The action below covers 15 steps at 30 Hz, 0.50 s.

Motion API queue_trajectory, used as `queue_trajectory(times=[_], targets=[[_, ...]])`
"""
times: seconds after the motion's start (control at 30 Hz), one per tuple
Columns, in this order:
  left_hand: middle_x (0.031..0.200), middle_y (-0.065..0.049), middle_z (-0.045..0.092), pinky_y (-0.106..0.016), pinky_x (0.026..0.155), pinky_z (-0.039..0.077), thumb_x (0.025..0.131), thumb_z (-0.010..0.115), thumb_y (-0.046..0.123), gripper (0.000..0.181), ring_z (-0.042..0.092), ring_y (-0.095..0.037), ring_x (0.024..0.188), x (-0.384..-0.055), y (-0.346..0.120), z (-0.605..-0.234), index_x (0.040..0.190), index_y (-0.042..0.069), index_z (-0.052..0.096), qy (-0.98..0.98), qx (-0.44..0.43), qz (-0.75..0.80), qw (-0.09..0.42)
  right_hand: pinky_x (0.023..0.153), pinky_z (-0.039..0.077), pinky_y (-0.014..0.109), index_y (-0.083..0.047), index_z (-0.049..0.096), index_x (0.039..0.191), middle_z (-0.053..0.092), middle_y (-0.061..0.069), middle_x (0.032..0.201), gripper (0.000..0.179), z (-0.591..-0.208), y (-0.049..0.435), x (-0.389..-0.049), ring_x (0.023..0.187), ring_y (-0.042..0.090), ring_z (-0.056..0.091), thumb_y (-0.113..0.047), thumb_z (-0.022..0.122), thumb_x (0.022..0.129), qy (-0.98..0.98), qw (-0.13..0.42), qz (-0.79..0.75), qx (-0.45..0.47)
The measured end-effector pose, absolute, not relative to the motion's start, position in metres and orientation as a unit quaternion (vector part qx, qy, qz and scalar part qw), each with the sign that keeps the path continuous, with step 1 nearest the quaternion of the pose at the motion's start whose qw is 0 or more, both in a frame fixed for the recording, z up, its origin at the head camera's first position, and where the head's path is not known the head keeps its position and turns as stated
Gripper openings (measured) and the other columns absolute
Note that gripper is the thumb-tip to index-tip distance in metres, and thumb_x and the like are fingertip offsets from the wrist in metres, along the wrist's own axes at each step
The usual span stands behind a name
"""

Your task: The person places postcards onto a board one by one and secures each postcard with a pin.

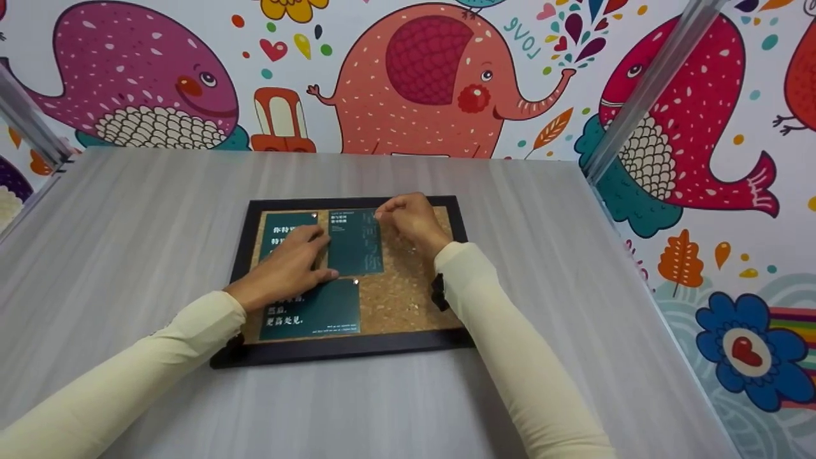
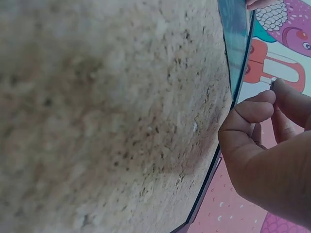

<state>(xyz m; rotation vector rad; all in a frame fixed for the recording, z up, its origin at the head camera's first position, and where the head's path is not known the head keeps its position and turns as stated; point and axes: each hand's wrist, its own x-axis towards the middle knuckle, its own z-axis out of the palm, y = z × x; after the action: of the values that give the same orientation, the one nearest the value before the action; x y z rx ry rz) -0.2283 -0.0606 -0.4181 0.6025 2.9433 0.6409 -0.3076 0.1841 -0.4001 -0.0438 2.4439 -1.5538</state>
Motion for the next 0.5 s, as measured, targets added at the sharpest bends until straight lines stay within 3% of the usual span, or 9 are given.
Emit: queue_trajectory(times=[0.13,0.33,0.5], targets=[[0.168,-0.026,0.042,-0.064,0.127,0.033,0.109,0.073,0.036,0.071,0.035,-0.051,0.158,-0.225,-0.057,-0.415,0.158,-0.009,0.05,0.966,0.191,0.167,0.05,0.067,0.049,0.032,-0.001,0.082,0.115,0.072,0.009,0.1,0.021,-0.403,0.183,-0.312,0.083,0.025,0.059,-0.018,0.072,0.109,0.838,0.127,-0.531,-0.006],[0.172,-0.025,0.038,-0.071,0.125,0.031,0.109,0.072,0.036,0.072,0.029,-0.051,0.161,-0.225,-0.056,-0.414,0.161,-0.008,0.048,0.965,0.179,0.181,0.065,0.062,0.048,0.029,-0.001,0.082,0.113,0.068,0.008,0.092,0.02,-0.407,0.18,-0.317,0.078,0.021,0.058,-0.017,0.071,0.109,0.836,0.131,-0.532,-0.005],[0.166,-0.022,0.046,-0.065,0.121,0.042,0.105,0.077,0.041,0.07,0.043,-0.046,0.15,-0.229,-0.059,-0.415,0.154,-0.006,0.058,0.968,0.18,0.169,0.05,0.06,0.047,0.028,0.0,0.082,0.112,0.067,0.008,0.089,0.02,-0.408,0.178,-0.32,0.074,0.019,0.057,-0.016,0.071,0.109,0.835,0.133,-0.535,-0.004]])
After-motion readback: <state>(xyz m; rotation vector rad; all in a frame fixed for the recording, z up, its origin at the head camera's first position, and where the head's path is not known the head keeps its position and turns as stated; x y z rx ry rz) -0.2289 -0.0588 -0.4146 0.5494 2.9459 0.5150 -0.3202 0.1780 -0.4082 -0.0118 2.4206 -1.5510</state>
